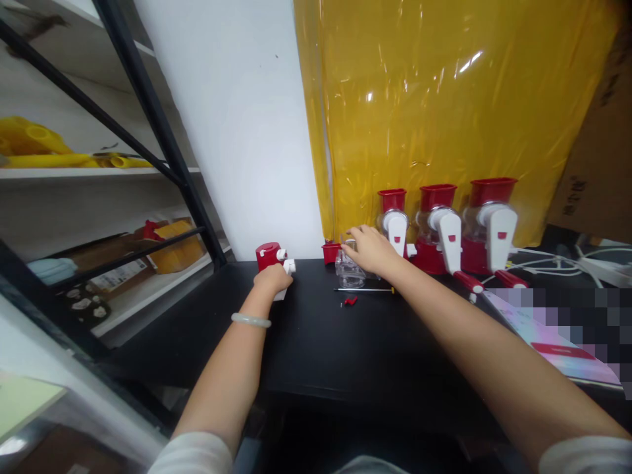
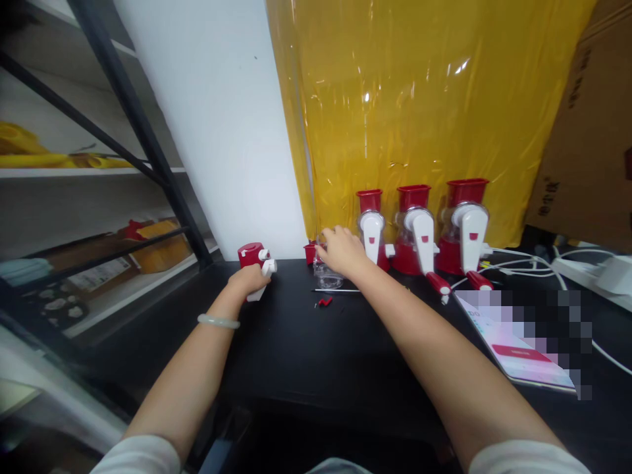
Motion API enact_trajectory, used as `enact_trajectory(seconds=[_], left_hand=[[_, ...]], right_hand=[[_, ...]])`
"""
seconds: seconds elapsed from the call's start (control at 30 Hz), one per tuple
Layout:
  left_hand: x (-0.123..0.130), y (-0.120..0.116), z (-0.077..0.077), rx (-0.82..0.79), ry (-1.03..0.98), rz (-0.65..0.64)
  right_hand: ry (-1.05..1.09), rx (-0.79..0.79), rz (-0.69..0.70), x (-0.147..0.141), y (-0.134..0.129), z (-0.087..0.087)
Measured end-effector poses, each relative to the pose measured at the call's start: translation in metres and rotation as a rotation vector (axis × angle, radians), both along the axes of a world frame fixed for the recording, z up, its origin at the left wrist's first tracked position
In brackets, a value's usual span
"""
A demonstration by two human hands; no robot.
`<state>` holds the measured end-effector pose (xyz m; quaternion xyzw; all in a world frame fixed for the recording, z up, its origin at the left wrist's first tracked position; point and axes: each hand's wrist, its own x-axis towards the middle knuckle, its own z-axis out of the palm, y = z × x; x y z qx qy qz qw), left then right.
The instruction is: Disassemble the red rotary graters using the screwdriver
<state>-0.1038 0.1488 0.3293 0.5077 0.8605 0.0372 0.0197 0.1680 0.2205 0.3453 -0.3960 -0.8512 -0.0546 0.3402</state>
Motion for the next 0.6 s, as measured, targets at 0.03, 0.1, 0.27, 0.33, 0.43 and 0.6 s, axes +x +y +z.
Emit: enact_trajectory(seconds=[0.03, 0.1, 0.27, 0.33, 0.43, 0.6], left_hand=[[-0.004, 0.0, 0.001, -0.013, -0.004, 0.009], [-0.01, -0.001, 0.001, -0.037, -0.012, 0.023], [-0.02, -0.001, -0.001, -0.069, -0.06, 0.035], [-0.021, -0.002, -0.001, -0.07, -0.077, 0.041], [-0.021, -0.006, 0.001, -0.07, -0.103, 0.054], [-0.024, -0.012, 0.007, -0.087, -0.105, 0.06]], right_hand=[[-0.005, -0.003, -0.002, 0.0, 0.001, -0.001], [-0.013, -0.013, -0.009, 0.0, 0.002, -0.002], [-0.026, -0.045, -0.03, 0.001, 0.001, -0.002], [-0.028, -0.053, -0.031, 0.001, 0.0, -0.001], [-0.026, -0.068, -0.035, 0.001, 0.0, -0.001], [-0.004, -0.101, -0.033, 0.001, 0.003, -0.002]])
